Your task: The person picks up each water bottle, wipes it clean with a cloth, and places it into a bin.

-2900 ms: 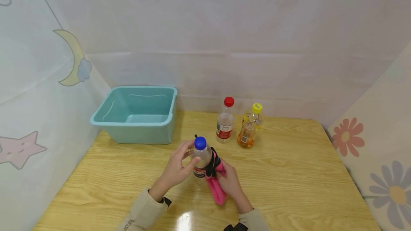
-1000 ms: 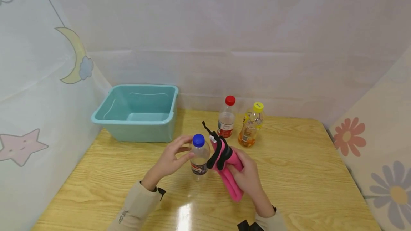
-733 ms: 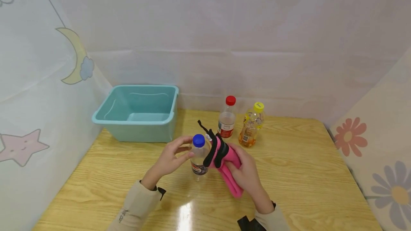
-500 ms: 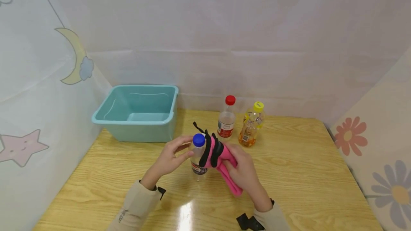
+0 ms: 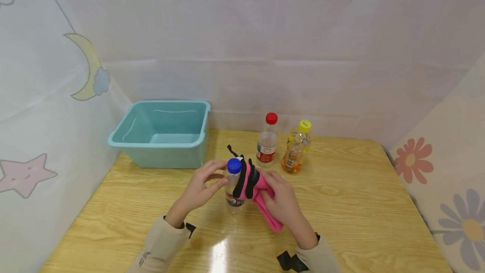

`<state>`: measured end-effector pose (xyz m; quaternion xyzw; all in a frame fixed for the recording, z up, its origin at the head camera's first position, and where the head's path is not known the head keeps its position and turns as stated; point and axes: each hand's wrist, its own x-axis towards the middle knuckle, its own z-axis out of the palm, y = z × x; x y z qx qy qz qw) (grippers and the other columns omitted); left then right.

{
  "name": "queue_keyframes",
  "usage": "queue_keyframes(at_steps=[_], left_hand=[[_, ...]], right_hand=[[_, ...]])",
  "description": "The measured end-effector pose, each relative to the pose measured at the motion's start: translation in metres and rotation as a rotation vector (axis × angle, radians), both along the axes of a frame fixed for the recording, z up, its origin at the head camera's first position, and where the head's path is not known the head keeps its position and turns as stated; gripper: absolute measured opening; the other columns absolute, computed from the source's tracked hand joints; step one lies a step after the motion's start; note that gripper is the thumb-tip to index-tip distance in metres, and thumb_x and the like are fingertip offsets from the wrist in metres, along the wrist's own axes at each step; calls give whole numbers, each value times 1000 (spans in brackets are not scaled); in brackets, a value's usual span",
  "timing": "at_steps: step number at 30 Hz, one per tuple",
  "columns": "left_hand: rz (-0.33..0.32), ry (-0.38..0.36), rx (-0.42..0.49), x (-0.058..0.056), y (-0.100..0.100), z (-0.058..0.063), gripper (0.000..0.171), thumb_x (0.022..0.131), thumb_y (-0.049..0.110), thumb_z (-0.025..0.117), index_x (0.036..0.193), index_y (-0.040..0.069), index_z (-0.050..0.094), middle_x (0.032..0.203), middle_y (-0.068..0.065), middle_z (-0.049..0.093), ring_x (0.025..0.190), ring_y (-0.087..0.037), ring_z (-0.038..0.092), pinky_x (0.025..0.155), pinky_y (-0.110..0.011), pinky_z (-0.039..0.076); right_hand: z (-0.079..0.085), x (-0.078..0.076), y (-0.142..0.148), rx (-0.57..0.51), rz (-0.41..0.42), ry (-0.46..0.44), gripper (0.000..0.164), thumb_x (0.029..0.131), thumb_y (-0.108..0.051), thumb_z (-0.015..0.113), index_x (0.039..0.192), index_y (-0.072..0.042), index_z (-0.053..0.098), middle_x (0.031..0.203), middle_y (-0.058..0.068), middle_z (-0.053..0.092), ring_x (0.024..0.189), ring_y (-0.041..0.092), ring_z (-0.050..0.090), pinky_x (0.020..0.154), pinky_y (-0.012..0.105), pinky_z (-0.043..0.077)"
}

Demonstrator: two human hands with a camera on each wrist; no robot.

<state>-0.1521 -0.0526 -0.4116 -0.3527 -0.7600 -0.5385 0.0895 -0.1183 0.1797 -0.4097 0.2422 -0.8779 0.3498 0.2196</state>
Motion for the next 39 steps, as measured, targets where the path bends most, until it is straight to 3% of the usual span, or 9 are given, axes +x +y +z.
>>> queue_keyframes(at_steps=[8,15,21,32,39], left_hand=[[10,13,17,3,2,-1,34,86,4,62,119,-2,55,111,-14,56,105,-30,53,80,-34,52],[6,15,17,3,2,-1,35,86,5,61,119,-1,55,112,-13,55,107,-27,53,81,-33,52],[3,-6,20,6,3,5,35,84,-2,61,118,-6,54,111,-19,55,106,-35,52,80,-39,52],[10,2,29,4,1,-1,34,86,5,61,119,-1,55,113,-14,55,107,-28,53,81,-33,52],[4,1,41,5,1,-2,34,86,2,60,119,-3,54,113,-15,54,108,-31,52,82,-33,51]], right_hand=[[-4,1,-1,2,-17,-10,48,66,13,69,111,-1,63,99,10,64,86,23,61,66,40,52],[-12,1,-2,-38,-11,34,49,63,12,70,110,1,63,96,12,64,85,24,62,66,40,53],[-22,3,-5,-94,-12,32,50,62,14,71,109,1,63,96,12,65,85,24,62,65,35,52],[-44,5,-10,-190,-31,-42,49,63,17,70,108,1,64,96,10,66,82,18,60,63,27,49],[-55,7,-11,-162,-68,-101,46,63,17,70,106,1,65,90,9,65,77,16,58,61,27,49]])
